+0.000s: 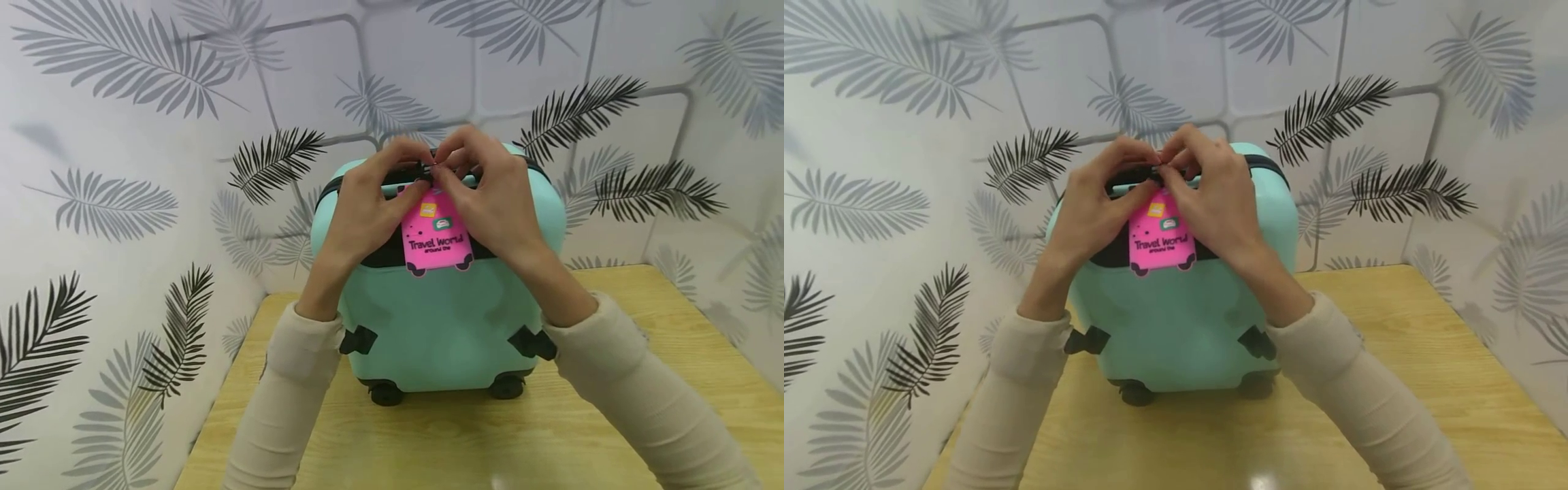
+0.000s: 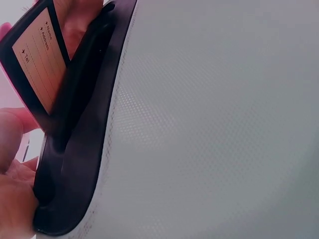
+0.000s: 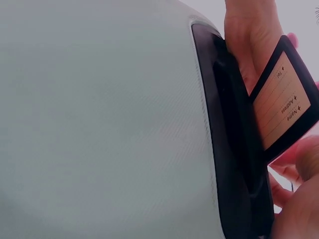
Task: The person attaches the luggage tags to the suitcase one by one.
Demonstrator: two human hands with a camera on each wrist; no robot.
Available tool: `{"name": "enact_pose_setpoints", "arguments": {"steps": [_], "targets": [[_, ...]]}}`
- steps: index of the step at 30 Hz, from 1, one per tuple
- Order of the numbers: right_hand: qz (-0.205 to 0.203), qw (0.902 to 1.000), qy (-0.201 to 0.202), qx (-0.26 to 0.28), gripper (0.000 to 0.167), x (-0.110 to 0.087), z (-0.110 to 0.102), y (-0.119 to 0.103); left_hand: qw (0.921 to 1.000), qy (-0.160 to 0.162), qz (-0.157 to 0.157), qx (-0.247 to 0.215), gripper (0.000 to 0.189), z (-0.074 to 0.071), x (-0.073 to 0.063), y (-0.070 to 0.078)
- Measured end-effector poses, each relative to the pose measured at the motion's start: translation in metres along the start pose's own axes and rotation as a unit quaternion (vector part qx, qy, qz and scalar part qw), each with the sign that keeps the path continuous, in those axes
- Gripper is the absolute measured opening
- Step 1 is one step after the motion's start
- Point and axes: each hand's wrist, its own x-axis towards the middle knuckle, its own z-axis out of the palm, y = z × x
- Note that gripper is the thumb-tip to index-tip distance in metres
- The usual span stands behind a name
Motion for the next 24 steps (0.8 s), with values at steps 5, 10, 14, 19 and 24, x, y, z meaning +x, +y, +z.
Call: {"name": "enact_pose_setpoints", "arguments": {"steps": [5,10,14,19,24], "targets": [[-0.056,0.9983,-0.014,-0.009,0.009,-0.0020,-0.0003,0.0039,0.9999,0.007,-0.009,0.000,0.023,-0.0003,-0.0011,0.0005],[-0.104,0.9940,-0.026,-0.023,0.010,-0.0009,-0.0006,0.0048,0.9998,0.011,-0.017,0.003,0.022,-0.0012,-0.0010,0.0016],[-0.118,0.9923,-0.021,-0.031,0.006,-0.0004,-0.0003,0.0054,0.9996,0.015,-0.022,0.000,0.022,-0.0012,-0.0006,0.0020],[-0.112,0.9927,-0.016,-0.042,0.004,-0.0023,0.0002,0.0047,0.9995,0.016,-0.026,-0.001,0.022,0.0004,0.0000,0.0024],[-0.084,0.9955,-0.015,-0.042,0.005,-0.0041,0.0002,0.0035,0.9996,0.015,-0.021,0.007,0.022,0.0028,0.0009,0.0023]]}}
